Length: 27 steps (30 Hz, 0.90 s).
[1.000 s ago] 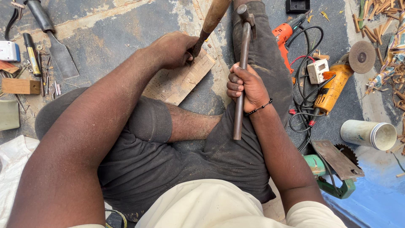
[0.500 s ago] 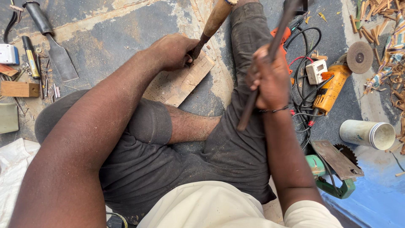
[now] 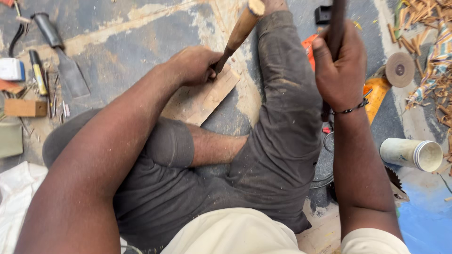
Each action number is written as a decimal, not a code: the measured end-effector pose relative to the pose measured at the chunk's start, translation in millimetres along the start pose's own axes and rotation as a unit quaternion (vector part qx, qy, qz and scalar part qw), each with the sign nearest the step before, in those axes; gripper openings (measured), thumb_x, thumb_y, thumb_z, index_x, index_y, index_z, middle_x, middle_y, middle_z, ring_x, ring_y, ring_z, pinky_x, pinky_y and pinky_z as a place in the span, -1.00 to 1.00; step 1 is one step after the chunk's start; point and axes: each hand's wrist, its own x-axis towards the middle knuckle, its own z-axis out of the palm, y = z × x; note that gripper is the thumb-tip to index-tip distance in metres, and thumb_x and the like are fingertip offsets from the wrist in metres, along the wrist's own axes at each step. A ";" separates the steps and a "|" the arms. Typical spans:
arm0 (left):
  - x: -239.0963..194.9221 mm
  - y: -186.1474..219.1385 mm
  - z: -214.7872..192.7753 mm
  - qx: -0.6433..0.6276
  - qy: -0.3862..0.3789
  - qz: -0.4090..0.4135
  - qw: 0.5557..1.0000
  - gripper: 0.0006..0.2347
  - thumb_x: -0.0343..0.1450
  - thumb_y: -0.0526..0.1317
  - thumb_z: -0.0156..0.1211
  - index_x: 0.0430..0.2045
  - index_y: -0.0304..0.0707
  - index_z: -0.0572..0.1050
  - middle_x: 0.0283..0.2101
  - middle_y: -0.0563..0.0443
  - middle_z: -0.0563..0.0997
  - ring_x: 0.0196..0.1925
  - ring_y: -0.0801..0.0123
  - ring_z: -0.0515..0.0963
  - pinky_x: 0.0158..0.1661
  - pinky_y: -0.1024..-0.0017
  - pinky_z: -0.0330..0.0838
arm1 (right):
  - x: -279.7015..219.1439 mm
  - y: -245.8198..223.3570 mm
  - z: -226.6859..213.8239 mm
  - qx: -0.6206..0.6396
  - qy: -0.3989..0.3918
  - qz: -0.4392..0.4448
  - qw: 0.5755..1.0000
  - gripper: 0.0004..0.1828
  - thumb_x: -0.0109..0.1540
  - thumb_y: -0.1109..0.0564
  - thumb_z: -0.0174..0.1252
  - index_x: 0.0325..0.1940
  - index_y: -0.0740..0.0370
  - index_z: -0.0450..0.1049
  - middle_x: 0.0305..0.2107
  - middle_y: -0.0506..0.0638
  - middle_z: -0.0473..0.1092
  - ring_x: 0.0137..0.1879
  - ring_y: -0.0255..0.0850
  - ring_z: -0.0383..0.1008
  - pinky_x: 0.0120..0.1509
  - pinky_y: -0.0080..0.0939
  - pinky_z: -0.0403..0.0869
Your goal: The person sits on the floor and uses a chisel and hammer to carve a rectangular wooden block. They repeatedly strike the chisel to remove wood chips and shape the piece.
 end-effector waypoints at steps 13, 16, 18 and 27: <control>0.4 -3.6 -0.5 0.030 0.031 0.067 0.997 -0.94 0.38 -0.32 0.27 -0.43 -0.16 0.50 -0.41 0.00 0.63 -0.29 0.20 0.61 -0.24 0.13 0.47 | -1.1 2.9 8.4 0.012 0.007 0.018 1.000 -0.79 0.54 0.16 0.20 -0.05 0.30 0.31 -0.40 0.09 0.37 -0.31 -0.09 0.45 -0.18 -0.09 0.40; 3.8 -4.5 -2.4 0.032 0.040 0.075 0.996 -0.93 0.36 -0.29 0.31 -0.42 -0.14 0.51 -0.39 -0.02 0.64 -0.28 0.16 0.62 -0.23 0.12 0.47 | 1.0 6.0 0.4 -0.086 -0.065 0.010 0.994 -0.78 0.45 0.15 0.24 -0.04 0.29 0.32 -0.42 0.09 0.37 -0.33 -0.02 0.47 -0.21 0.00 0.38; 5.3 -5.7 -1.1 0.034 0.053 0.094 0.994 -0.90 0.31 -0.28 0.36 -0.43 -0.14 0.53 -0.38 -0.03 0.64 -0.25 0.16 0.62 -0.23 0.12 0.47 | 0.8 6.2 1.7 -0.035 -0.024 0.008 0.999 -0.80 0.47 0.15 0.20 0.00 0.28 0.32 -0.41 0.11 0.37 -0.31 -0.03 0.46 -0.20 -0.01 0.41; 7.9 -11.4 0.8 0.034 0.039 0.106 0.993 -0.88 0.32 -0.27 0.35 -0.36 -0.16 0.53 -0.31 -0.09 0.65 -0.17 0.04 0.62 -0.16 0.07 0.46 | 3.3 7.0 -1.7 -0.081 -0.064 0.060 0.993 -0.79 0.42 0.14 0.21 -0.07 0.27 0.31 -0.53 0.19 0.38 -0.40 0.06 0.49 -0.29 0.05 0.37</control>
